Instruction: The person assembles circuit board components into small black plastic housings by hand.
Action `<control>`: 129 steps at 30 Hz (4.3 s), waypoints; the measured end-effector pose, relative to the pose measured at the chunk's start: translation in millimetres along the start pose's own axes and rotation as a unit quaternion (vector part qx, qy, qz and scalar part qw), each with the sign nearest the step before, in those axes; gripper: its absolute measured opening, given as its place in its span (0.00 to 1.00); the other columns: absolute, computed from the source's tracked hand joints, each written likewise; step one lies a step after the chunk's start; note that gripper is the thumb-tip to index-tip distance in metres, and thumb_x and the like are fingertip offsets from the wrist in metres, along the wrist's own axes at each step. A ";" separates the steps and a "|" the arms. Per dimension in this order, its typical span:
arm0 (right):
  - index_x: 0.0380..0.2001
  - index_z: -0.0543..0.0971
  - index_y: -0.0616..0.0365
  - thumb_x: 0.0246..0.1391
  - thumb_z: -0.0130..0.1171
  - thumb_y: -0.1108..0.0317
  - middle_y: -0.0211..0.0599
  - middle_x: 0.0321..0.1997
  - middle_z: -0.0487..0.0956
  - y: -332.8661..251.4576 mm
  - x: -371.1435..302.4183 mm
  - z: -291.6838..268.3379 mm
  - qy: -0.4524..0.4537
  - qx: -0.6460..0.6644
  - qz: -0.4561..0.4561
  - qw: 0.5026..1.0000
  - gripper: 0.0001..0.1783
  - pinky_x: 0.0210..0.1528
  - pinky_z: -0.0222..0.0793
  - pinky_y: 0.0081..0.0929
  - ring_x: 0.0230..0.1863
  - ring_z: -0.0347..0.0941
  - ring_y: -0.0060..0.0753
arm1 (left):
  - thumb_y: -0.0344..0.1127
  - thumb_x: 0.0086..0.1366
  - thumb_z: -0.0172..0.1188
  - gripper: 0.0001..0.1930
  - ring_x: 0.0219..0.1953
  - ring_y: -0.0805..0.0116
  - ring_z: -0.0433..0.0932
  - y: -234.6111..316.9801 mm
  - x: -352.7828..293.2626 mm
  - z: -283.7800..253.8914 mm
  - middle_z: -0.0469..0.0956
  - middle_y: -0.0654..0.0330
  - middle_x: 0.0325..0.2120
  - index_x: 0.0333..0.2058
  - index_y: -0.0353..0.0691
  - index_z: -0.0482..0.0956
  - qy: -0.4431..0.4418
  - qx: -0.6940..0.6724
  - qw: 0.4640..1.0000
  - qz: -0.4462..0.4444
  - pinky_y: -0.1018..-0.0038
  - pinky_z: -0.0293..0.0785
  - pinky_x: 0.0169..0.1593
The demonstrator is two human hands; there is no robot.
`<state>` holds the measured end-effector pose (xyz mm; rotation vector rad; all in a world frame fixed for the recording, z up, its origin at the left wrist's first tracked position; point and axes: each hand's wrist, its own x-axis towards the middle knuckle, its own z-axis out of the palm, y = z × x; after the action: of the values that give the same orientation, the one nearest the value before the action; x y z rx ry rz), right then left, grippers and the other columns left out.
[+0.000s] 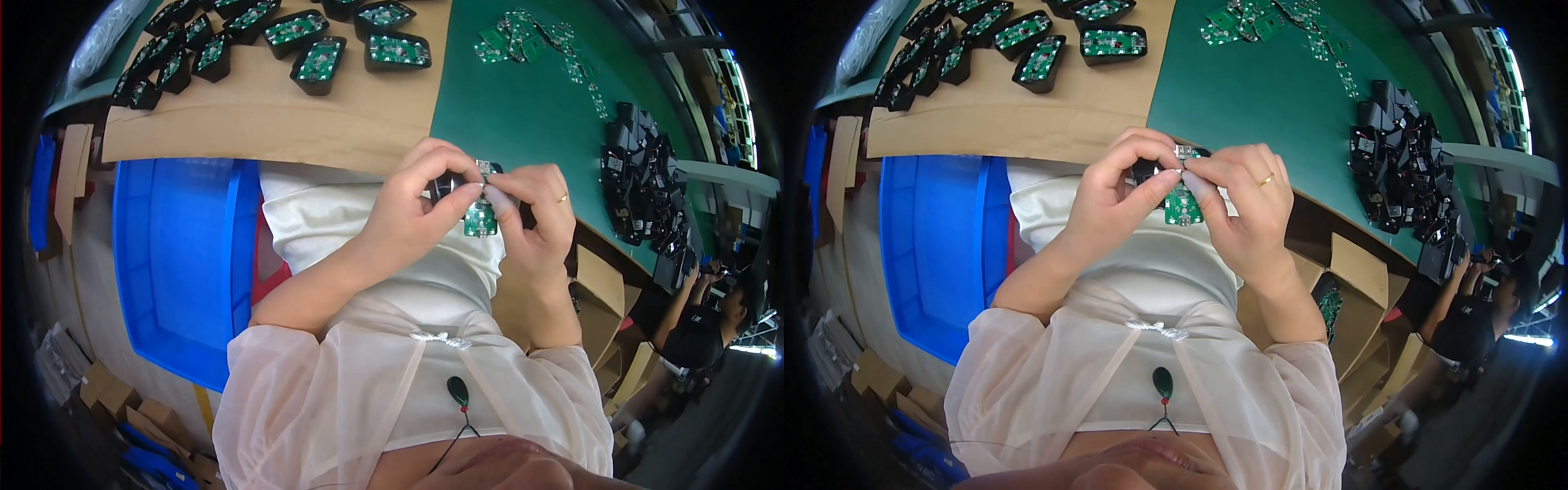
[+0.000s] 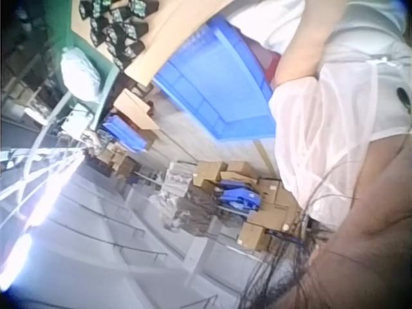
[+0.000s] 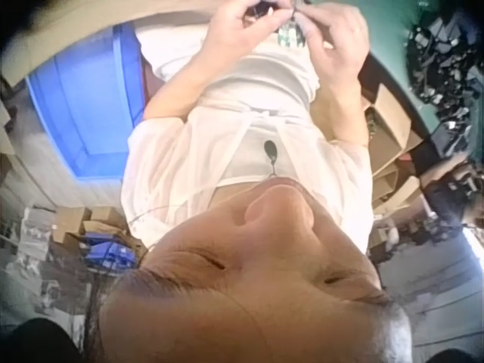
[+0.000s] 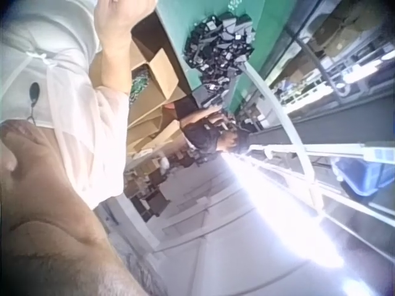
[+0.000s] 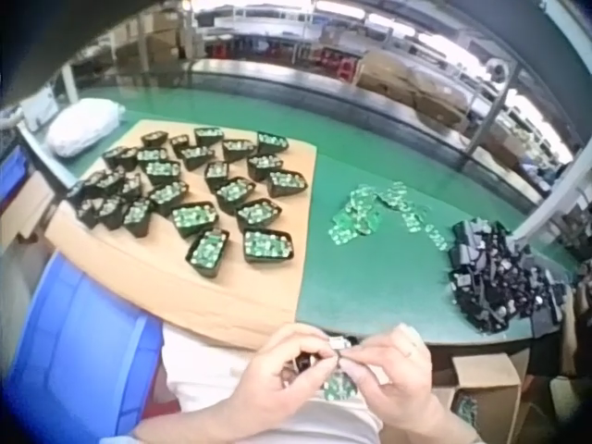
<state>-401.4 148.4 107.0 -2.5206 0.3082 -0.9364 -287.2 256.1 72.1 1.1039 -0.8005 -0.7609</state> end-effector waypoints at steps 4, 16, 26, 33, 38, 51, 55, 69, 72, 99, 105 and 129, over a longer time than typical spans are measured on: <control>0.26 0.76 0.57 0.33 0.63 0.78 0.32 0.25 0.74 1.4 2.9 -1.9 -0.023 0.005 -0.027 0.999 0.12 0.26 0.61 0.26 0.25 0.68 0.32 | 0.24 0.55 0.56 0.04 0.33 0.73 0.68 3.9 -2.0 -3.4 0.67 0.61 0.33 0.30 0.35 0.72 -0.001 0.012 1.000 -0.023 0.79 0.66 0.36; 0.26 0.73 0.55 0.28 0.63 0.78 0.29 0.24 0.71 -0.2 0.9 -7.4 -0.070 -0.017 -0.111 0.991 0.16 0.24 0.58 0.26 0.24 0.66 0.31 | 0.24 0.55 0.55 0.14 0.35 0.80 0.71 14.7 -7.0 -6.7 0.71 0.62 0.39 0.42 0.36 0.69 0.036 0.145 0.989 0.021 0.88 0.66 0.26; 0.26 0.72 0.55 0.25 0.62 0.77 0.28 0.24 0.70 -9.7 3.4 -6.4 -0.081 -0.113 -0.133 0.981 0.17 0.25 0.54 0.24 0.23 0.66 0.28 | 0.23 0.53 0.56 0.13 0.30 0.78 0.71 14.4 -7.2 -3.0 0.72 0.58 0.37 0.40 0.36 0.71 0.077 0.237 0.963 0.106 0.87 0.61 0.21; 0.26 0.72 0.56 0.25 0.61 0.76 0.28 0.25 0.69 -10.2 3.1 -5.6 -0.090 -0.141 -0.146 0.975 0.18 0.25 0.54 0.25 0.23 0.66 0.29 | 0.23 0.50 0.58 0.15 0.28 0.69 0.73 11.1 -7.2 -0.1 0.71 0.56 0.36 0.39 0.36 0.71 0.092 0.244 0.955 0.142 0.79 0.69 0.26; 0.26 0.71 0.56 0.24 0.60 0.76 0.29 0.25 0.67 -10.6 4.7 -4.8 -0.096 -0.158 -0.170 0.968 0.17 0.25 0.55 0.25 0.24 0.65 0.30 | 0.24 0.48 0.59 0.15 0.25 0.63 0.73 6.6 -5.1 0.4 0.71 0.57 0.34 0.38 0.38 0.71 0.109 0.298 0.927 0.200 0.74 0.69 0.25; 0.27 0.71 0.60 0.28 0.60 0.78 0.32 0.25 0.68 -3.7 3.3 3.0 -0.082 -0.113 -0.167 0.976 0.15 0.22 0.57 0.26 0.23 0.65 0.31 | 0.24 0.50 0.59 0.14 0.25 0.62 0.73 4.6 -4.6 0.9 0.71 0.55 0.32 0.38 0.36 0.71 0.120 0.247 0.950 0.147 0.74 0.71 0.27; 0.27 0.72 0.60 0.26 0.61 0.79 0.32 0.24 0.69 -0.4 1.2 2.6 -0.064 -0.105 -0.176 0.977 0.17 0.21 0.57 0.25 0.22 0.65 0.31 | 0.24 0.50 0.59 0.14 0.26 0.63 0.73 7.9 -4.3 1.1 0.71 0.55 0.32 0.37 0.36 0.71 0.118 0.235 0.956 0.132 0.74 0.71 0.26; 0.30 0.73 0.61 0.29 0.65 0.77 0.33 0.24 0.70 7.1 0.4 0.9 -0.079 -0.059 -0.185 0.978 0.18 0.22 0.59 0.23 0.24 0.67 0.31 | 0.25 0.52 0.58 0.13 0.27 0.61 0.74 8.4 -6.0 -2.2 0.71 0.54 0.33 0.38 0.35 0.71 0.104 0.233 0.955 0.150 0.73 0.71 0.28; 0.37 0.73 0.61 0.36 0.66 0.72 0.34 0.27 0.71 8.4 -7.5 -0.9 -0.064 0.093 -0.003 0.994 0.21 0.22 0.61 0.21 0.25 0.68 0.28 | 0.26 0.53 0.57 0.12 0.29 0.61 0.74 9.3 -8.0 -2.7 0.71 0.54 0.34 0.38 0.35 0.71 0.099 0.227 0.960 0.127 0.73 0.71 0.29; 0.47 0.61 0.63 0.53 0.53 0.75 0.33 0.25 0.71 -14.6 -27.2 14.0 0.031 0.484 0.319 0.814 0.19 0.16 0.54 0.10 0.16 0.61 0.14 | 0.29 0.61 0.51 0.20 0.45 0.61 0.70 -1.2 -25.8 -19.0 0.69 0.50 0.43 0.52 0.33 0.63 0.007 0.180 0.983 0.034 0.72 0.66 0.47; 0.41 0.69 0.65 0.48 0.55 0.80 0.36 0.25 0.74 -12.6 -36.5 14.6 -0.075 0.353 0.105 0.926 0.14 0.22 0.66 0.19 0.21 0.70 0.25 | 0.27 0.58 0.56 0.17 0.42 0.76 0.70 0.4 -19.5 -24.7 0.72 0.63 0.39 0.47 0.35 0.66 -0.032 -0.129 0.978 -0.158 0.80 0.67 0.44; 0.30 0.78 0.54 0.25 0.61 0.78 0.25 0.13 0.63 -3.4 -8.4 21.9 -0.009 -0.037 -0.099 0.994 0.19 0.16 0.48 0.22 0.13 0.60 0.23 | 0.28 0.61 0.53 0.17 0.43 0.73 0.72 3.0 -27.4 -18.0 0.73 0.55 0.40 0.47 0.29 0.63 0.023 -0.164 0.976 -0.140 0.79 0.70 0.46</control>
<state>-393.0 161.2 89.0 -2.6635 0.0898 -0.9926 -285.3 288.4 65.9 0.9393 -0.4611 -1.0593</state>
